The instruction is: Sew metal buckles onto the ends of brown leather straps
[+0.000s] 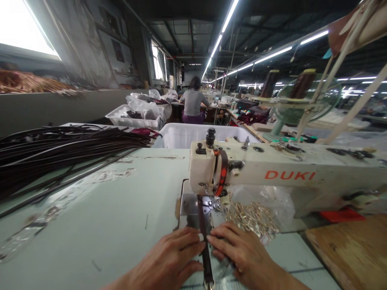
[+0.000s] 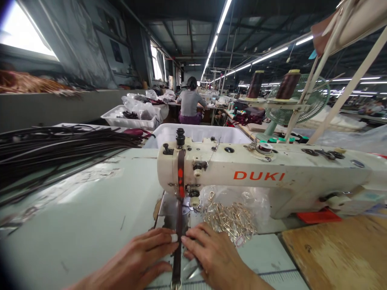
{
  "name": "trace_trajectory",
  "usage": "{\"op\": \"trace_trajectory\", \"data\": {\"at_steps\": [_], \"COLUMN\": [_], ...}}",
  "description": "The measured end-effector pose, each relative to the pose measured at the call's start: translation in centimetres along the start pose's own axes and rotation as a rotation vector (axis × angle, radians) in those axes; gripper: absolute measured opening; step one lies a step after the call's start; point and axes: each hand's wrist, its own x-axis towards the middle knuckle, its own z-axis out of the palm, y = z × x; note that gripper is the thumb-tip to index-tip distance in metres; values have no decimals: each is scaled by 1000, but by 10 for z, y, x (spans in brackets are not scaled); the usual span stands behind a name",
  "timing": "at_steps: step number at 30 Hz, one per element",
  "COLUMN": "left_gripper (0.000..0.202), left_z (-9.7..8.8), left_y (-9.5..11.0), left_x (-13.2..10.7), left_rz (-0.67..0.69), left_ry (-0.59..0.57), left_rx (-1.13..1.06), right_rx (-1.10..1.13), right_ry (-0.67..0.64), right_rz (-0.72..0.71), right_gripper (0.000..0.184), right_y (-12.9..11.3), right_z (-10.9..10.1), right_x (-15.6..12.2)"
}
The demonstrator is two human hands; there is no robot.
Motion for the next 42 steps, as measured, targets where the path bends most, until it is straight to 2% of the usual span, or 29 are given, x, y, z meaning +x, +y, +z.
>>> {"op": "trace_trajectory", "data": {"at_steps": [5, 9, 11, 15, 18, 20, 23, 27, 31, 36, 39, 42], "left_gripper": [23, 26, 26, 26, 25, 18, 22, 17, 18, 24, 27, 21], "left_z": [3, 9, 9, 1, -4, -5, -2, 3, 7, 13, 3, -14], "left_y": [2, -2, -4, -5, -1, 2, 3, 1, 0, 1, 1, -1], "left_x": [2, -1, 0, 16, 35, 45, 49, 40, 36, 37, 32, 18], "left_rz": [-2, -86, -134, -260, -317, -311, -330, -425, -437, -381, -348, -302], "left_ry": [34, 11, -18, -38, -49, -70, -27, 71, 77, 75, 5, -77], "left_rx": [-5, -41, -62, -70, 2, 67, 96, 31, -12, -24, 1, -46], "right_rx": [22, 20, -2, -66, -93, -115, -106, -46, -37, -170, -164, -67], "right_ry": [0, 9, 72, 187, 143, 117, 70, 33, 34, 9, -1, 38], "right_rz": [6, 31, 64, 242, 419, 476, 473, 484, 445, 349, 326, 380], "right_gripper": [34, 32, 31, 48, 41, 39, 34, 21, 17, 15, 14, 18], "right_y": [-1, -1, 0, -1, -5, -9, -16, -23, -25, -23, -19, -15], "right_z": [-1, -1, -3, -12, -18, -19, -16, -15, -11, 0, -2, -8], "right_x": [2, -2, -5, -8, -3, 2, 12, 23, 31, 38, 35, 25]}}
